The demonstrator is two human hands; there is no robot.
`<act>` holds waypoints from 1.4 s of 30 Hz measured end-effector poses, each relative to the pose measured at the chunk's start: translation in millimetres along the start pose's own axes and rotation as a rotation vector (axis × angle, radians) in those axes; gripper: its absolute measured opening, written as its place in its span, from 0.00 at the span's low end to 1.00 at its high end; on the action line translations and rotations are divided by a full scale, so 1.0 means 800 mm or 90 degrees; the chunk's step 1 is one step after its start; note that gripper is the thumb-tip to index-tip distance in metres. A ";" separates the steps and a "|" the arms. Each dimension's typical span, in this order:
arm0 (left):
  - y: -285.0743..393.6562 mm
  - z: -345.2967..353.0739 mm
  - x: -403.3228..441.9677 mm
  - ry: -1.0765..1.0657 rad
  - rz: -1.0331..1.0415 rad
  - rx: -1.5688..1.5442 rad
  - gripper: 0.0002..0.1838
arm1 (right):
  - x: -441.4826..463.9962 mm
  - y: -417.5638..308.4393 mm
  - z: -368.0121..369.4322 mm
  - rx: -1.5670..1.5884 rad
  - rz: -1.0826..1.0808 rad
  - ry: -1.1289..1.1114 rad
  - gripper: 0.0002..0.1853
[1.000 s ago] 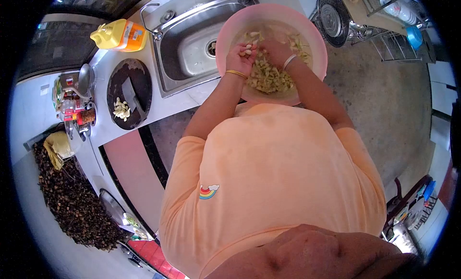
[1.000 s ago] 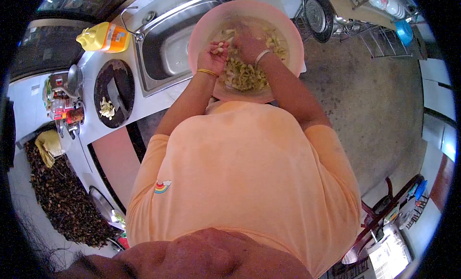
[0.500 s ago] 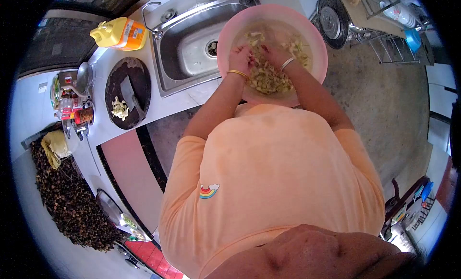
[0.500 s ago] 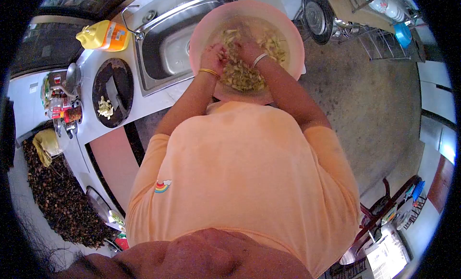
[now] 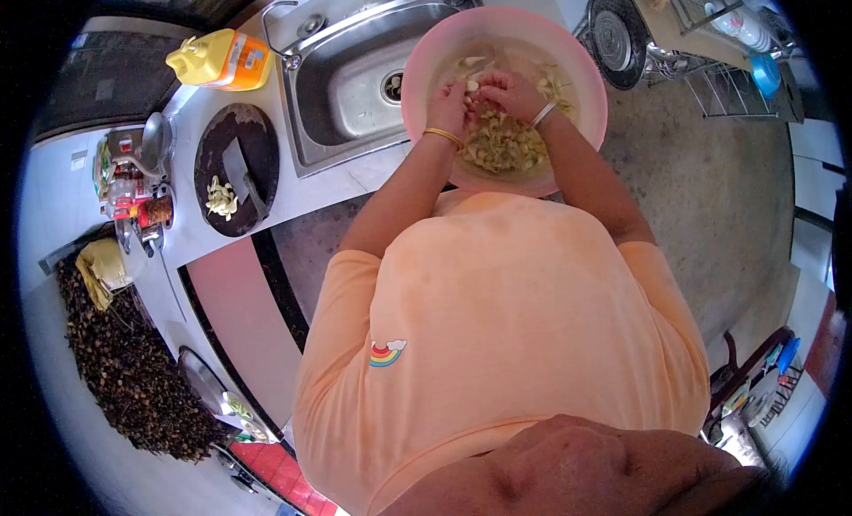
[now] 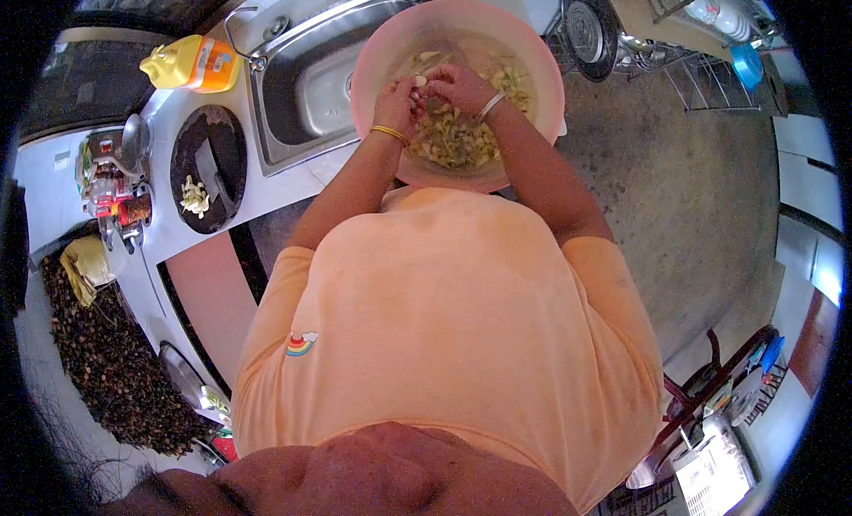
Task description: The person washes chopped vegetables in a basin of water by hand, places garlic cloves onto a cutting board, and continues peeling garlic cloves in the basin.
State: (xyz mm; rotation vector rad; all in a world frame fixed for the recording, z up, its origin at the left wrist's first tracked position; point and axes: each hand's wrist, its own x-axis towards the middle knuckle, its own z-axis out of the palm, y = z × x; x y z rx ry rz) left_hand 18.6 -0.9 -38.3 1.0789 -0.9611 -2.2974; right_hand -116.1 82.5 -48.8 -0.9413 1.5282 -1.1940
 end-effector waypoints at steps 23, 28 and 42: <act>0.017 0.013 0.003 -0.121 -0.137 -0.277 0.05 | -0.006 -0.027 -0.044 -0.365 -0.092 0.135 0.11; 0.050 0.012 0.037 -0.016 -0.095 -0.156 0.04 | 0.008 0.023 -0.075 -0.413 -0.005 0.250 0.09; -0.016 0.073 0.132 -0.193 0.162 1.368 0.13 | 0.003 0.014 -0.048 -0.410 0.080 0.359 0.17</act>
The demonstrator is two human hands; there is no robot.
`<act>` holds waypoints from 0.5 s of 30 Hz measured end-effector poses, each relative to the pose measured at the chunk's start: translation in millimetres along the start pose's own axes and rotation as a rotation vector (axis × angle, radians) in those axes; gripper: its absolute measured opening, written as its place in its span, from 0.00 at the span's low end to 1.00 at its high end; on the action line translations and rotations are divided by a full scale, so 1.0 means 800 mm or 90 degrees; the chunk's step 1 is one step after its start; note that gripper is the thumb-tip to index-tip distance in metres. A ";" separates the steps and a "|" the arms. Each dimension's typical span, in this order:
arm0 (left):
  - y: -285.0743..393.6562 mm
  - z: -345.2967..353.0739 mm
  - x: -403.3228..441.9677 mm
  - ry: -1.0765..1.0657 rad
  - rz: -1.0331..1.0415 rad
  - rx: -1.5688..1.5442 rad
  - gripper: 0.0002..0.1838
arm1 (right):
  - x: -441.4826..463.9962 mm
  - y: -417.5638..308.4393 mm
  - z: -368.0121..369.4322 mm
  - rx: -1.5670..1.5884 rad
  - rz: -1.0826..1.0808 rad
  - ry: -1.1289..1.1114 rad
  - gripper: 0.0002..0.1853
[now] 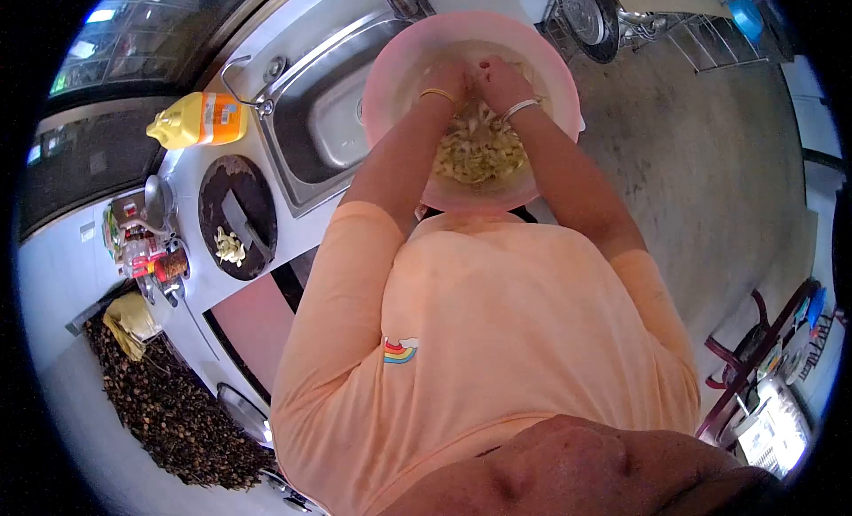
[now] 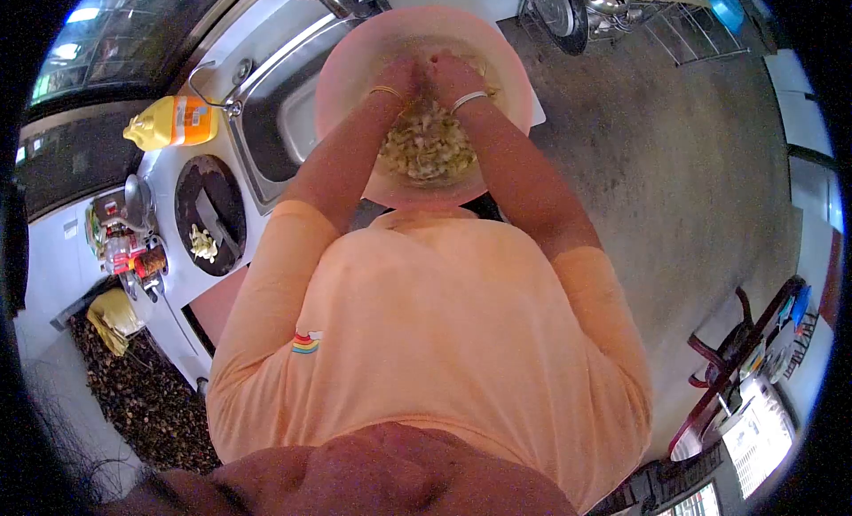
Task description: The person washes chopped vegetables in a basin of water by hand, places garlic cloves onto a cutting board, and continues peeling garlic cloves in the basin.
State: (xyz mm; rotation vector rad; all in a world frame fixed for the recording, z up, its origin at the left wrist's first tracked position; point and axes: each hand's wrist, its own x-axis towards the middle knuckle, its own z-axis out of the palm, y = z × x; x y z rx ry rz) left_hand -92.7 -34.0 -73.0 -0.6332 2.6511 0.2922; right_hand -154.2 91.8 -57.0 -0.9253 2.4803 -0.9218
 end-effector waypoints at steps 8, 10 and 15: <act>-0.016 -0.006 -0.023 0.297 -0.007 -0.235 0.09 | -0.016 -0.029 -0.022 -0.265 -0.055 -0.195 0.15; -0.020 -0.018 -0.041 0.240 -0.054 -0.535 0.09 | -0.016 -0.031 -0.018 -0.256 -0.061 -0.211 0.14; -0.024 -0.028 -0.100 0.120 -0.118 -0.938 0.09 | -0.008 -0.027 0.008 0.387 -0.089 -0.260 0.14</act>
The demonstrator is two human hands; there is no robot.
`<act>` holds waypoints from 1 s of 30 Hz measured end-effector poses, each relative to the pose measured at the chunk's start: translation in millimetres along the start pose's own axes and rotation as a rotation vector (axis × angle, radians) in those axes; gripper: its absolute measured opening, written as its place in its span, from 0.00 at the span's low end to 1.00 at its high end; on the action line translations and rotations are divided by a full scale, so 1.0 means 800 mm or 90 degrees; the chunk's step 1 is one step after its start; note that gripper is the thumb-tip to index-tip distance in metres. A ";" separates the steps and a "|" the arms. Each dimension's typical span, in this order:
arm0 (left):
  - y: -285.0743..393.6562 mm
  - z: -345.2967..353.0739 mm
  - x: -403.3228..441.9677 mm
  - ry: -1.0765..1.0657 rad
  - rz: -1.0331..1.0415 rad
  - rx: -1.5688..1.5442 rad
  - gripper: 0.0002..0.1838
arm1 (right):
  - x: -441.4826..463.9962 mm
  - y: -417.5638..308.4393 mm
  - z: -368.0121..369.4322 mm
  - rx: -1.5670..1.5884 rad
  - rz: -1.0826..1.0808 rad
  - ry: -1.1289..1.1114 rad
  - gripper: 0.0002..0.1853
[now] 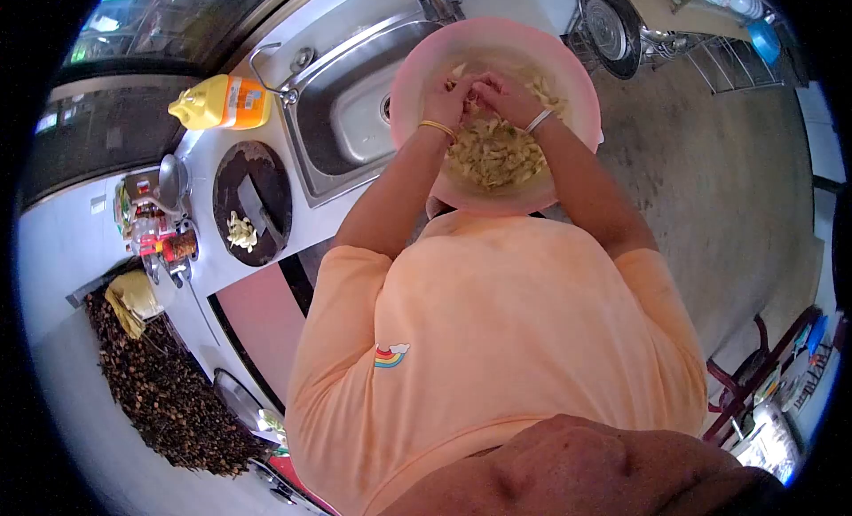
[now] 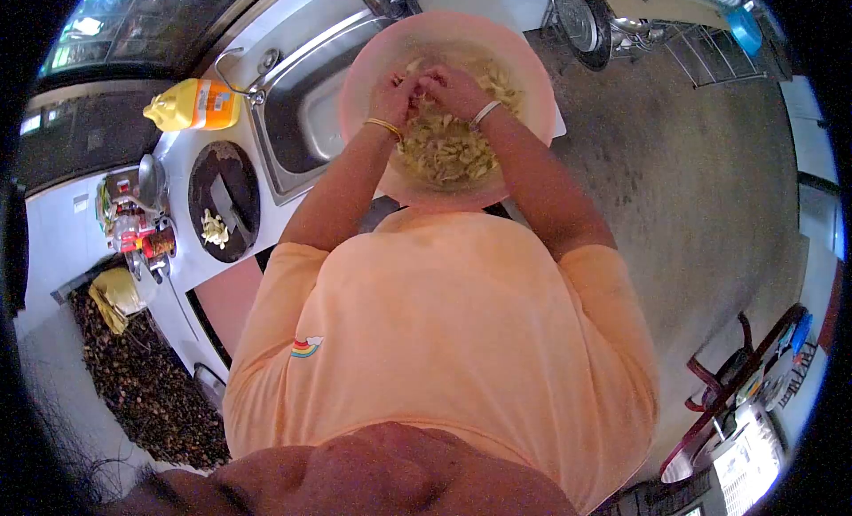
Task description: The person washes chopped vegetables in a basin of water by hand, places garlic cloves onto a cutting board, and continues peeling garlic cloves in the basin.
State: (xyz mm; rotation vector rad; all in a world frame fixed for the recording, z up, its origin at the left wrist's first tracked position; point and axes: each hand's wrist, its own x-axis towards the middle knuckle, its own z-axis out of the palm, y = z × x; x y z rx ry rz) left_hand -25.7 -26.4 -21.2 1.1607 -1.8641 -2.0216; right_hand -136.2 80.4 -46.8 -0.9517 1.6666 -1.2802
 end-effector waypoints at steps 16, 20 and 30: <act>-0.043 0.008 -0.044 0.134 0.016 -0.305 0.08 | -0.022 -0.016 0.012 0.072 0.007 -0.030 0.14; -0.045 0.009 -0.046 0.087 0.036 -0.259 0.10 | -0.024 -0.007 0.012 0.041 0.017 -0.021 0.15; -0.032 0.012 -0.057 0.121 0.064 -0.043 0.13 | -0.018 0.016 0.021 -0.171 -0.099 0.044 0.10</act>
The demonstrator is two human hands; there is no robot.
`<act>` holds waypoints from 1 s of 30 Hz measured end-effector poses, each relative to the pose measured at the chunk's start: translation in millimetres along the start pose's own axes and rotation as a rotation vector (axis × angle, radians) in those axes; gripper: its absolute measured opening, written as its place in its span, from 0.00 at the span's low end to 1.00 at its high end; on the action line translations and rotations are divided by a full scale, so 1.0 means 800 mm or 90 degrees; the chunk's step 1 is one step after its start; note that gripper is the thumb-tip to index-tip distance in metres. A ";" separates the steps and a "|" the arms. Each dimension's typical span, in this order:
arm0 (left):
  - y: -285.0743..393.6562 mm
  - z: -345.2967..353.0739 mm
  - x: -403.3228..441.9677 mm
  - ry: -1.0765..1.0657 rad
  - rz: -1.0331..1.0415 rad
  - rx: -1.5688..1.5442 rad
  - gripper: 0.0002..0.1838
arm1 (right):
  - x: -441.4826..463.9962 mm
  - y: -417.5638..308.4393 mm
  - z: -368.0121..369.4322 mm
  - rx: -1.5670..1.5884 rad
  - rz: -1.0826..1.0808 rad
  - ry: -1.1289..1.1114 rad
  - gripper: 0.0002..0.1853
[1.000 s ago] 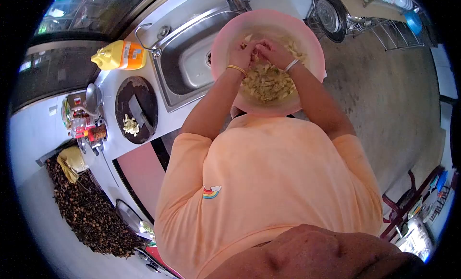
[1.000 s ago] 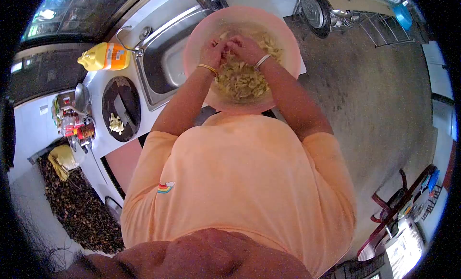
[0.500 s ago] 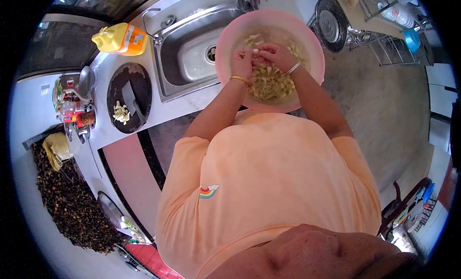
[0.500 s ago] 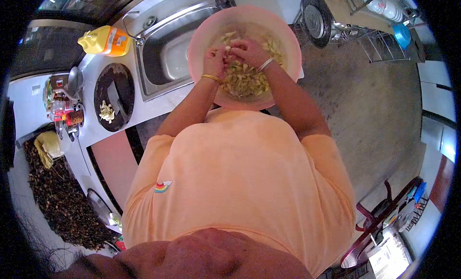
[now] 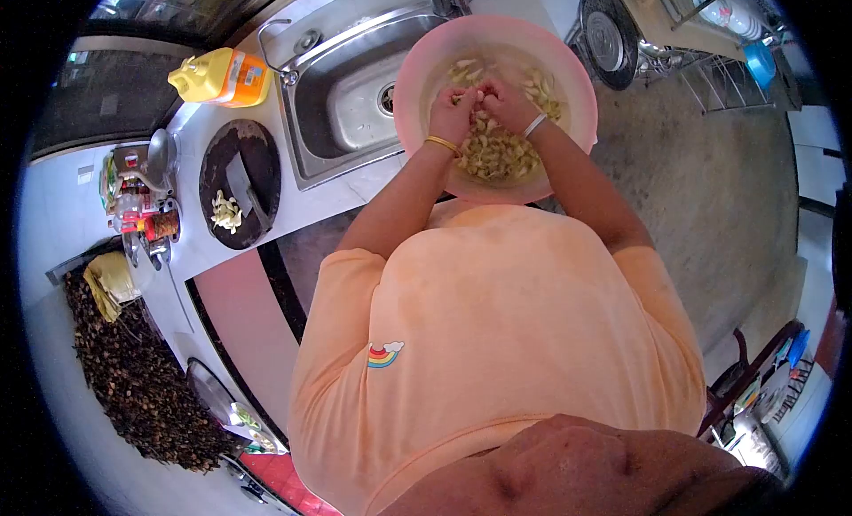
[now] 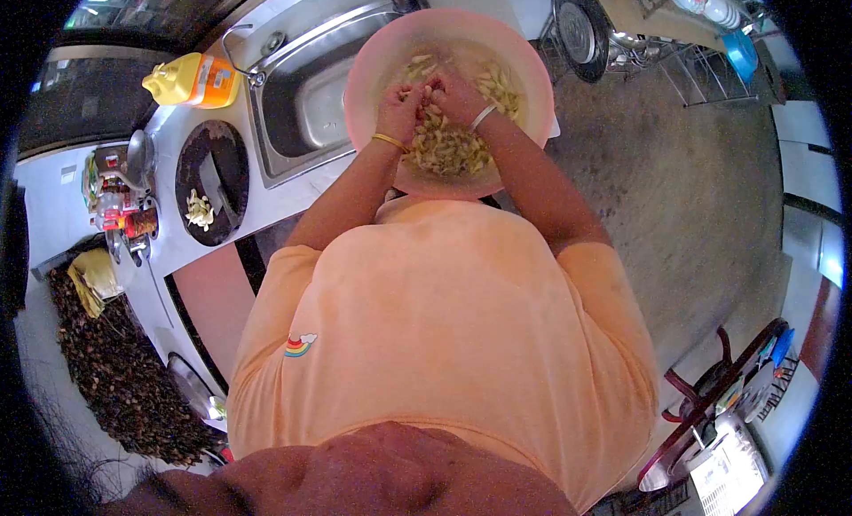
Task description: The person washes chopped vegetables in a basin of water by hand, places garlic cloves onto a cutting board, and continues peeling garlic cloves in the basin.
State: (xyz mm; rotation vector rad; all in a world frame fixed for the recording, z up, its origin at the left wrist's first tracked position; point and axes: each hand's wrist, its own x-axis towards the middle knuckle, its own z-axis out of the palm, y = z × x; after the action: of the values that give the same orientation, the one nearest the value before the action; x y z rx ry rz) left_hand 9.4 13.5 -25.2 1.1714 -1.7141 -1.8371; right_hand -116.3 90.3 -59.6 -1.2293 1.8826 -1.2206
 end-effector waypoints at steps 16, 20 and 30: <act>-0.014 -0.001 0.014 -0.023 -0.051 -0.206 0.11 | -0.003 -0.005 -0.003 0.024 0.027 -0.023 0.14; -0.014 -0.001 0.012 0.000 -0.028 -0.213 0.12 | -0.006 -0.019 -0.005 -0.005 0.008 -0.011 0.15; -0.012 0.000 0.009 0.012 -0.015 -0.107 0.13 | -0.007 -0.027 -0.006 -0.049 0.006 -0.012 0.16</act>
State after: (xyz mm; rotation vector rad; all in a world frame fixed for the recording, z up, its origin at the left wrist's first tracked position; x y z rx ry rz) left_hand 7.7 10.5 -36.2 1.1422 -1.5081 -1.9354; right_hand -109.6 93.8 -38.4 -1.2661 1.9355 -1.1374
